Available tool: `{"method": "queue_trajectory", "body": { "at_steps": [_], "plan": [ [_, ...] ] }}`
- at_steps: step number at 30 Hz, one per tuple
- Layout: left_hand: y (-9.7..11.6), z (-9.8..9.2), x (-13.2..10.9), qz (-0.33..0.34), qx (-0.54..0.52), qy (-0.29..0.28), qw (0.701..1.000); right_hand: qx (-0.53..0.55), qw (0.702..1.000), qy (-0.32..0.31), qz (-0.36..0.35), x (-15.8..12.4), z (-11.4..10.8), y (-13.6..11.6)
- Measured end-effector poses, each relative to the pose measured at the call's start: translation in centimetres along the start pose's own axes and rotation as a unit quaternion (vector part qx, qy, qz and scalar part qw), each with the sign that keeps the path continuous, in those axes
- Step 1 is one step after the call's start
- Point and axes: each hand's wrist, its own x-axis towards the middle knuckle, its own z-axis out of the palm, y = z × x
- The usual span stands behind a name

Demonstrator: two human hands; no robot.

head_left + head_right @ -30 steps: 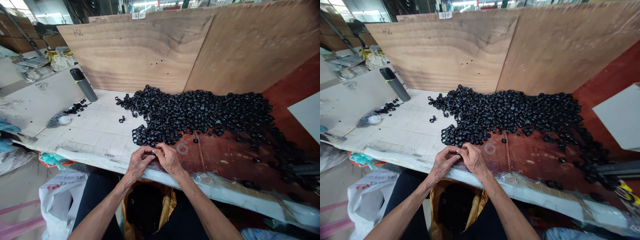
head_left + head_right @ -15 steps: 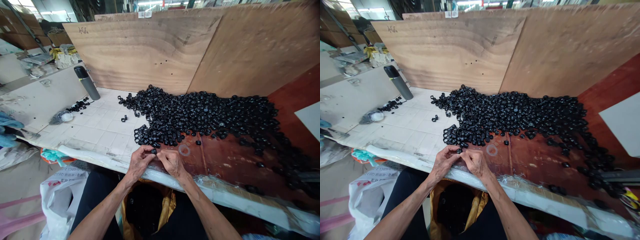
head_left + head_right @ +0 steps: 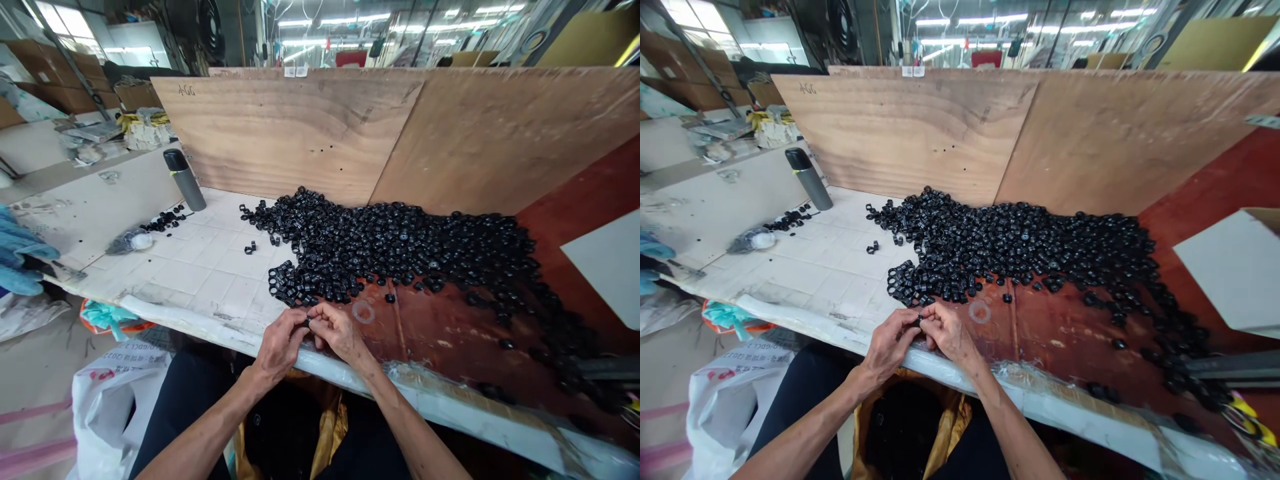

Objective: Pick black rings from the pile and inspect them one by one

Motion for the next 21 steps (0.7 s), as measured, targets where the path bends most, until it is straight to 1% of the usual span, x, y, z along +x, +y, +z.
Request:
{"method": "queue_trajectory", "body": {
  "at_steps": [1, 2, 4, 5, 6, 7, 9, 10, 12, 15, 17, 21],
  "plan": [
    [0.8, -0.6, -0.5, -0.015, 0.013, -0.033, 0.999, -0.014, 1.0, 0.0, -0.008, 0.0, -0.1, 0.0],
    [1.5, -1.2, -1.0, -0.04, 0.024, -0.089, 0.995, -0.039, 0.999, 0.019, -0.021, 0.1, -0.1, 0.0],
    [2.5, -2.3, -1.4, -0.076, 0.044, -0.213, 0.973, -0.102, 0.988, 0.1, -0.056, 0.3, -0.2, 0.2],
    [2.7, -2.5, -1.3, -0.081, 0.06, -0.242, 0.965, -0.131, 0.978, 0.144, -0.073, 0.5, -0.2, 0.3],
    [2.6, -2.6, -0.8, -0.08, 0.082, -0.237, 0.965, -0.157, 0.968, 0.177, -0.088, 0.7, -0.1, 0.5],
    [2.3, -2.4, -0.1, -0.074, 0.11, -0.196, 0.972, -0.18, 0.959, 0.193, -0.1, 1.0, -0.1, 0.8],
    [1.1, -1.4, 1.9, -0.048, 0.17, -0.082, 0.981, -0.22, 0.948, 0.196, -0.123, 1.4, 0.1, 1.3],
    [0.5, -0.8, 3.0, -0.025, 0.199, -0.057, 0.978, -0.236, 0.944, 0.191, -0.13, 1.5, 0.2, 1.6],
    [-0.8, 0.4, 4.8, 0.006, 0.254, -0.069, 0.965, -0.261, 0.94, 0.174, -0.137, 1.8, 0.3, 1.9],
    [-2.1, 1.3, 6.0, 0.006, 0.311, -0.095, 0.946, -0.281, 0.937, 0.161, -0.132, 1.8, 0.4, 2.1],
    [-2.5, 1.4, 5.8, -0.002, 0.295, -0.083, 0.952, -0.278, 0.937, 0.171, -0.125, 1.6, 0.3, 2.0],
    [-2.9, 1.4, 4.6, 0.006, 0.183, -0.039, 0.982, -0.232, 0.947, 0.191, -0.116, 1.4, 0.0, 1.5]
  ]
}}
